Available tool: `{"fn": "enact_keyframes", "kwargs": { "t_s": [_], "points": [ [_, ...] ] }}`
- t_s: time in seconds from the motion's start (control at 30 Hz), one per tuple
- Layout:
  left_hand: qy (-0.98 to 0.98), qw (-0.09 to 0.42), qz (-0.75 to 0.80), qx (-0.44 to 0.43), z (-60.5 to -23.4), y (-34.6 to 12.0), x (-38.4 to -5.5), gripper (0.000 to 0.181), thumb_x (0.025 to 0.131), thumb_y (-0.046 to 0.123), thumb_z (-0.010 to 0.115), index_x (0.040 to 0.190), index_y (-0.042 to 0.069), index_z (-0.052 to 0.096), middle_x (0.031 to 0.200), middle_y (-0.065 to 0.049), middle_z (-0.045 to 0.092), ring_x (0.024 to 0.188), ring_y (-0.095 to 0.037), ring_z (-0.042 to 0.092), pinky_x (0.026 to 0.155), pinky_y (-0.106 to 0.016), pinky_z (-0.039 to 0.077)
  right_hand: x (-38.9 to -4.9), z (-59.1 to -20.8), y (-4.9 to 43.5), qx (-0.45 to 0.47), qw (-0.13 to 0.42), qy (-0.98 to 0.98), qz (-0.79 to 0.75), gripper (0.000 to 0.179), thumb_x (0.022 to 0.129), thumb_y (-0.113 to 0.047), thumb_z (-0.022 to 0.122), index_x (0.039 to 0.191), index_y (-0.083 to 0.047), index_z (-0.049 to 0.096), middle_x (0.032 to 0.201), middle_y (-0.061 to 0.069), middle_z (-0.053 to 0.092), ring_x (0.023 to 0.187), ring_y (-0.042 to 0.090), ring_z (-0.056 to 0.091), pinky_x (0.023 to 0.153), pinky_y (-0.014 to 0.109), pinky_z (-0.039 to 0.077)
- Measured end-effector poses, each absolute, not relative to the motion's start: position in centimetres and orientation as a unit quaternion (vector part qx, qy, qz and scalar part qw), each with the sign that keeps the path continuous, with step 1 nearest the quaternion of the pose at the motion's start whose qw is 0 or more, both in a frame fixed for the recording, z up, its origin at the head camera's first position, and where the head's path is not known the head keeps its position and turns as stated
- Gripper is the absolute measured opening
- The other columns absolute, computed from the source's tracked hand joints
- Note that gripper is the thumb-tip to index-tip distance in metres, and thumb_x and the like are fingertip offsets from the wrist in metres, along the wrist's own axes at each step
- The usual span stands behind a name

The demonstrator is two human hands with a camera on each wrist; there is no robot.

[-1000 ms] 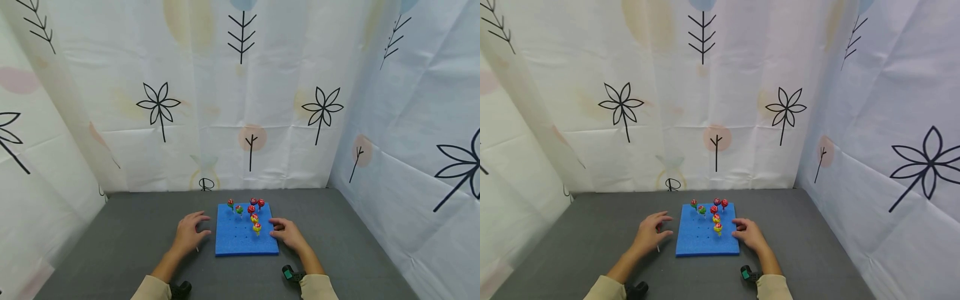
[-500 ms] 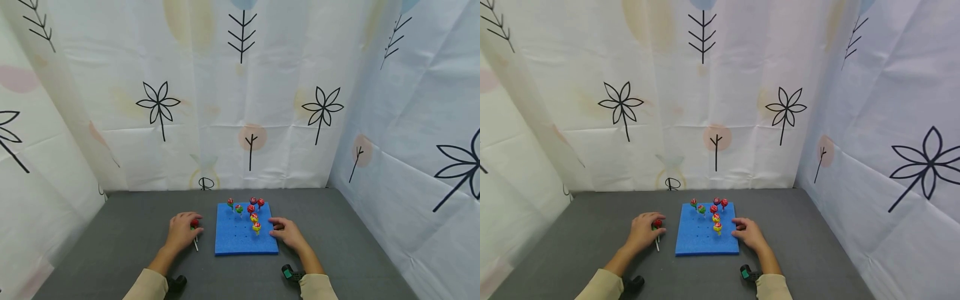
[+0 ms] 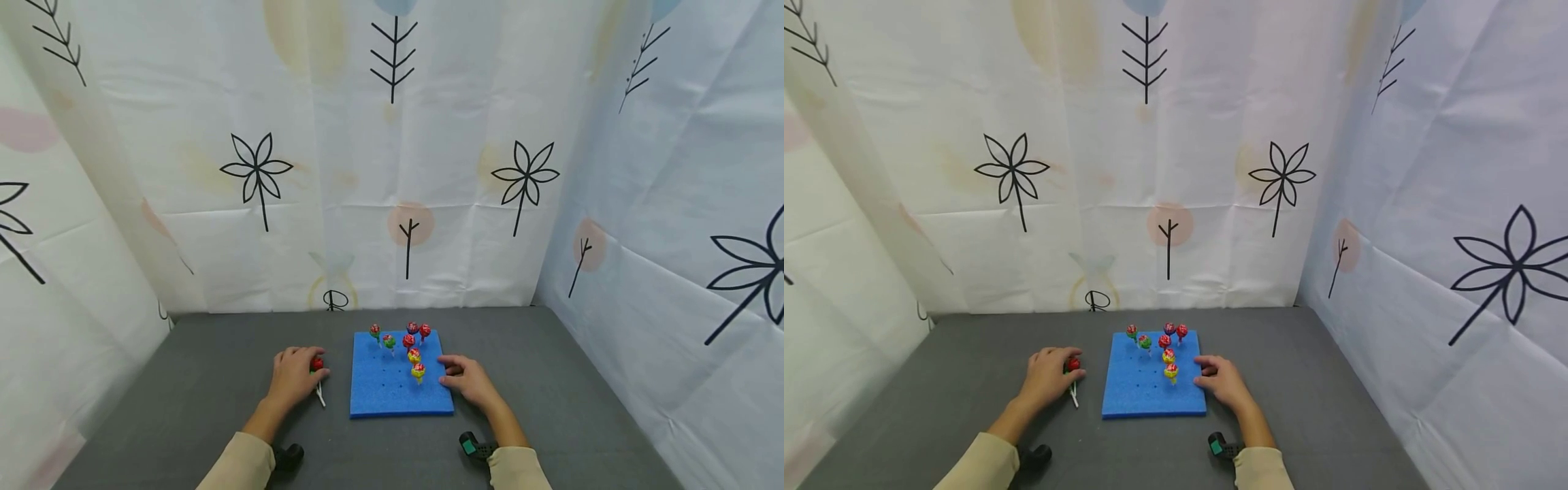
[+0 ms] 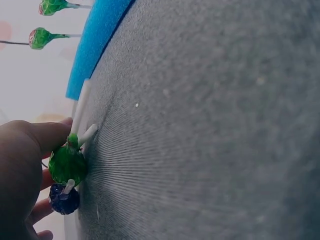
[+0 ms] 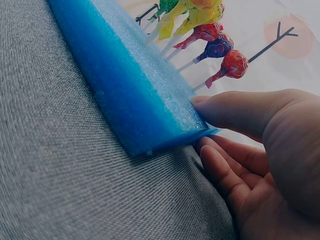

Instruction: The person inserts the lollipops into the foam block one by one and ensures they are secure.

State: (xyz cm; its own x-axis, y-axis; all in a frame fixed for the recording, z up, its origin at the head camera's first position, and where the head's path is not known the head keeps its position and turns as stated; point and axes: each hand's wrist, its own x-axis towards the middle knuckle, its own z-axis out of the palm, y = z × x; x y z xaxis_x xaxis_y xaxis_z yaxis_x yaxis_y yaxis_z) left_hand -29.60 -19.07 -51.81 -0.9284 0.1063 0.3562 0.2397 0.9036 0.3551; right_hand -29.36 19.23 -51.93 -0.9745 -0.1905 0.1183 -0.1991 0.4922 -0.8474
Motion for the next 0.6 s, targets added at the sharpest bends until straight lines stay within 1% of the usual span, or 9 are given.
{"fn": "enact_keyframes", "kwargs": {
  "t_s": [0.2, 0.43, 0.6],
  "points": [
    [-0.961, 0.169, -0.198, -0.088, -51.94, -19.08, -29.84, 0.037, 0.08, 0.03, 0.081, 0.112, 0.014, 0.07, 0.108, -0.009, 0.069, 0.107, -0.035, 0.052, 0.096, -0.06, 0.028, -29.27, -51.88, 19.2, 0.112, 0.004, -0.863, 0.493, 0.036, 0.087, -0.005, 0.072, 0.122, -0.002, 0.065, 0.113, 0.01, 0.064, 0.099, 0.026, 0.06, 0.087, 0.046, 0.049],
    [-0.959, 0.18, -0.199, -0.096, -51.87, -18.86, -29.82, 0.027, 0.08, 0.023, 0.081, 0.104, 0.015, 0.071, 0.101, -0.006, 0.069, 0.102, -0.034, 0.053, 0.093, -0.06, 0.031, -29.33, -51.94, 19.23, 0.11, 0.004, -0.864, 0.492, 0.036, 0.087, -0.006, 0.073, 0.122, -0.003, 0.065, 0.112, 0.009, 0.064, 0.098, 0.025, 0.06, 0.086, 0.045, 0.05],
    [-0.958, 0.181, -0.2, -0.1, -52.05, -18.67, -29.88, 0.024, 0.08, 0.023, 0.081, 0.102, 0.017, 0.072, 0.101, -0.004, 0.069, 0.101, -0.032, 0.054, 0.092, -0.058, 0.033, -29.32, -51.91, 19.23, 0.111, 0.004, -0.865, 0.489, 0.036, 0.087, -0.006, 0.073, 0.122, -0.003, 0.065, 0.112, 0.009, 0.064, 0.098, 0.025, 0.06, 0.087, 0.046, 0.049]
  ]
}}
